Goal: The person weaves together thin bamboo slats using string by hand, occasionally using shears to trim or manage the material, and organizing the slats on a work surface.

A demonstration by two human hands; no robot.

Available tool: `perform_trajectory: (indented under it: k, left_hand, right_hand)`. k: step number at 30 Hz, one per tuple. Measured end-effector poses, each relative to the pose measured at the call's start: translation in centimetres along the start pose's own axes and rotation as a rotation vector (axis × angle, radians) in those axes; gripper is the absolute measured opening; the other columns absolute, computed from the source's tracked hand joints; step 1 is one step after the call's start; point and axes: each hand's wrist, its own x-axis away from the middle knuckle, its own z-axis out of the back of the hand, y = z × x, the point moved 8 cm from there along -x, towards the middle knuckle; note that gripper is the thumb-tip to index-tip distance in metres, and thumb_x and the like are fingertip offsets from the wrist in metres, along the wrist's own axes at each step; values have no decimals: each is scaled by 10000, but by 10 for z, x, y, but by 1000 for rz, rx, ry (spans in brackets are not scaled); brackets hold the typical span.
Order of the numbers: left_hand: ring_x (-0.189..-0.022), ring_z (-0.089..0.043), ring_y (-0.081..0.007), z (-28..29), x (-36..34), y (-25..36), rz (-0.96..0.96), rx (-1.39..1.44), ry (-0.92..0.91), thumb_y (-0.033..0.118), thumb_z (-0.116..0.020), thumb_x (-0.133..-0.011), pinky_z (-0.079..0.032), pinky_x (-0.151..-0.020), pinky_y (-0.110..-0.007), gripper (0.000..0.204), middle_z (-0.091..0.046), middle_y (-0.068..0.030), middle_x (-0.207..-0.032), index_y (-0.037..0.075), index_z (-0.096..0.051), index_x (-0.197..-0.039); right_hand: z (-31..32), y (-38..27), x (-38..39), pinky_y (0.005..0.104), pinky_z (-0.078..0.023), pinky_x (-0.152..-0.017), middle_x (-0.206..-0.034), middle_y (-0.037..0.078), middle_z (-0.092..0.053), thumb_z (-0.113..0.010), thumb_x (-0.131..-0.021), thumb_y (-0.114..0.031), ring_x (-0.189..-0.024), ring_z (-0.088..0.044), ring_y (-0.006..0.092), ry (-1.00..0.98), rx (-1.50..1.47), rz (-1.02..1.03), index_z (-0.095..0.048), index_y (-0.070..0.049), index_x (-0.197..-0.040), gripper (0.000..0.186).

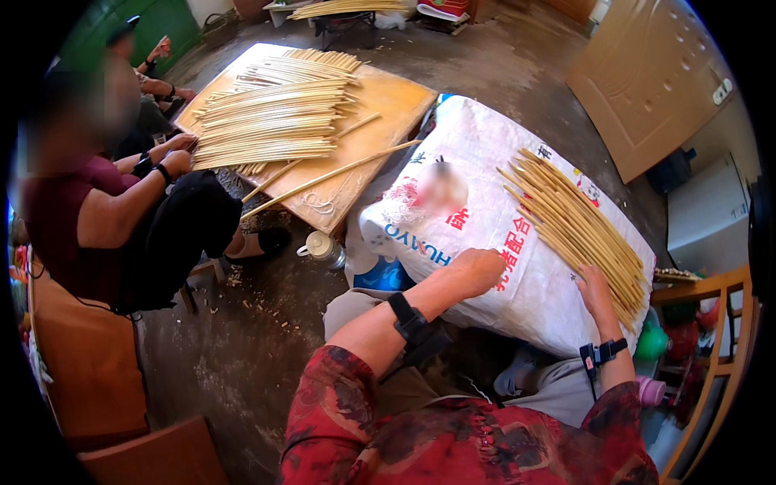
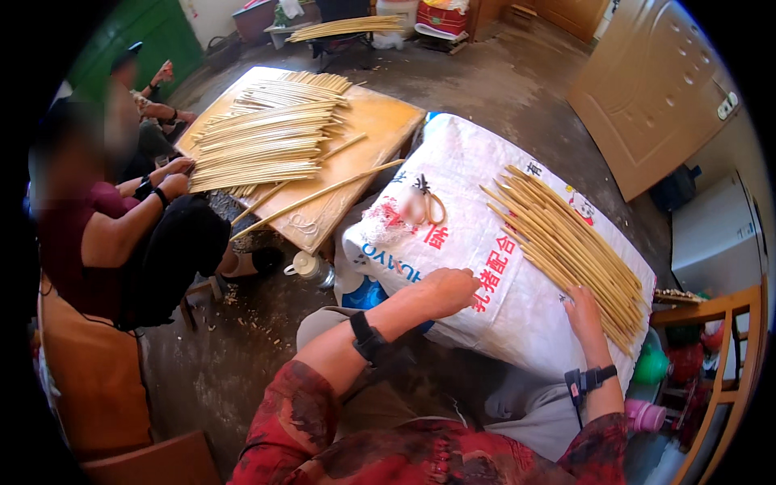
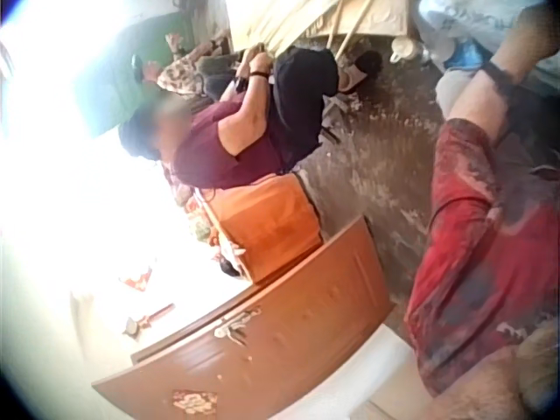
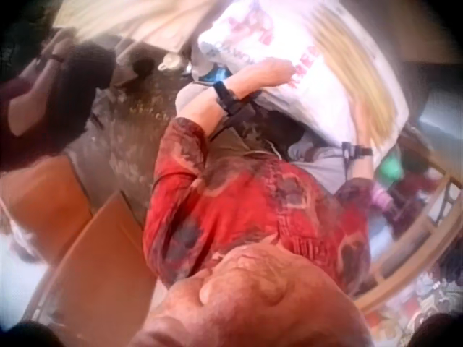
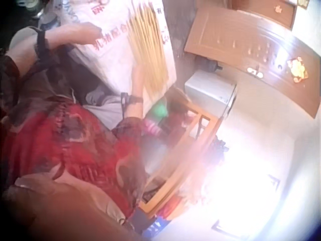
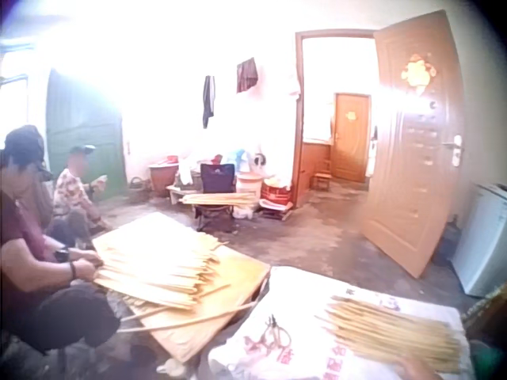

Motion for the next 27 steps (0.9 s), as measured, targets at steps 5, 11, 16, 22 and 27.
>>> perform_trajectory:
  k: [5, 11, 16, 22, 27]
  left_hand:
    - [-856, -596, -370, 35, 5, -9, 56, 74, 127, 236, -569, -827, -486, -743, -438, 236, -598, -190, -909, 7, -595, -879]
    - [-745, -615, -337, 81, 23, -60, 117, 354, 477, 203, -583, -829, -483, -671, -397, 202, -629, -184, -780, 13, -631, -878]
    - [-686, -568, -96, 136, 70, -100, 122, 692, 569, 201, -565, -861, -465, -642, -235, 239, -635, -47, -767, -11, -636, -945]
    - [-1053, -512, -361, 146, 192, -227, 658, -165, 686, 121, -607, -744, -428, -875, -389, 380, -565, -212, -1080, 9, -552, -1103]
    - [-1306, -306, -336, 96, 274, -328, 1245, -280, 510, 92, -492, -825, -296, -1024, -454, 468, -361, -188, -1375, 17, -412, -1280]
  right_hand:
    - [23, -12, 35, 361, -467, -769, -1007, 187, -583, -632, -752, -50, -855, -580, 316, -41, -232, -77, -566, -4, -1091, 348]
    - [62, -14, 112, 344, -482, -720, -968, 179, -604, -615, -771, -24, -781, -606, 296, -1, -203, -124, -569, -16, -1093, 326]
    - [63, 23, 157, 314, -485, -722, -906, 158, -620, -578, -791, -13, -788, -611, 262, 131, -189, -194, -582, -3, -1040, 249]
    - [64, 7, 156, 355, -475, -758, -919, 177, -623, -577, -797, -36, -833, -605, 322, 139, -87, -223, -600, -6, -981, 188]
    - [60, 11, 154, 372, -467, -766, -906, 181, -622, -579, -791, -38, -844, -596, 347, 111, -59, -239, -603, -11, -969, 182]
